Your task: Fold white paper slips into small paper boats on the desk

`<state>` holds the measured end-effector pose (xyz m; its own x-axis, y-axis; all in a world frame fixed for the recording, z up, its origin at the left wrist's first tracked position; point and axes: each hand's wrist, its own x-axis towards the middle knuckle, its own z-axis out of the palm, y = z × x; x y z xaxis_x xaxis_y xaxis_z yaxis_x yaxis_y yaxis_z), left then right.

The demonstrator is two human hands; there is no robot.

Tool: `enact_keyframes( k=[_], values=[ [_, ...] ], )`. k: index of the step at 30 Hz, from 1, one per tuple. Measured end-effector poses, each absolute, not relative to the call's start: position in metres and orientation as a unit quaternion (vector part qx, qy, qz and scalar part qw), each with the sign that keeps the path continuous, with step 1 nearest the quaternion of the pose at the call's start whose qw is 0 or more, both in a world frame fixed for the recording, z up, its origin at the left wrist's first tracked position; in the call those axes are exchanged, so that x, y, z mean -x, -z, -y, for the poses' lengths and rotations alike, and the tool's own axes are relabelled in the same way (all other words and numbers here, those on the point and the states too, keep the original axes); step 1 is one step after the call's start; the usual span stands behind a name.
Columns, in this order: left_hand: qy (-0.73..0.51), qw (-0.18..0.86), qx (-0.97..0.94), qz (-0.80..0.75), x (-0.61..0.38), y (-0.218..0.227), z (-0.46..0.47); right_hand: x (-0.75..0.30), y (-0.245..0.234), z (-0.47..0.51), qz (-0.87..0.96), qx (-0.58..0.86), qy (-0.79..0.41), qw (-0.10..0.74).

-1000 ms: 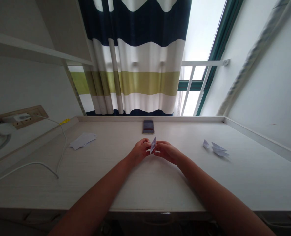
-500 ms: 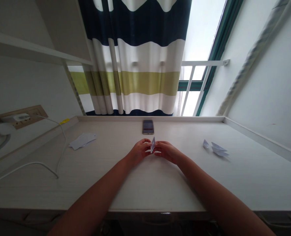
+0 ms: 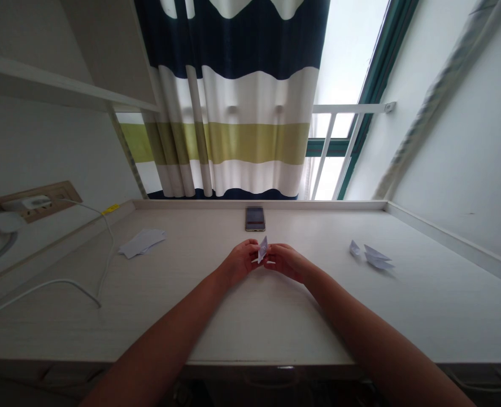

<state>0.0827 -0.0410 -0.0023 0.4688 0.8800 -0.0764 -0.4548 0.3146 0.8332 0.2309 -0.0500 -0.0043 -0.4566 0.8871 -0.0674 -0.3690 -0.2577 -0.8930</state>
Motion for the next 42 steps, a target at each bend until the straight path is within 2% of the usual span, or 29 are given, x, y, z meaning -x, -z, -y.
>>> enact_keyframes(
  k=[31, 36, 42],
  values=[
    [-0.462, 0.726, -0.414, -0.296, -0.0821, 0.0076, 0.0363, -0.2316, 0.0037, 0.049, 0.423, 0.337, -0.714, 0.445],
    [-0.458, 0.683, -0.469, -0.322, -0.0839, 0.0083, 0.0377, -0.2332, 0.0044, 0.0479, 0.406, 0.348, -0.709, 0.459],
    [-0.476, 0.571, -0.548, -0.384, -0.0857, 0.0095, 0.0381, -0.2344, 0.0051, 0.0453, 0.392, 0.369, -0.694, 0.478]
  ],
)
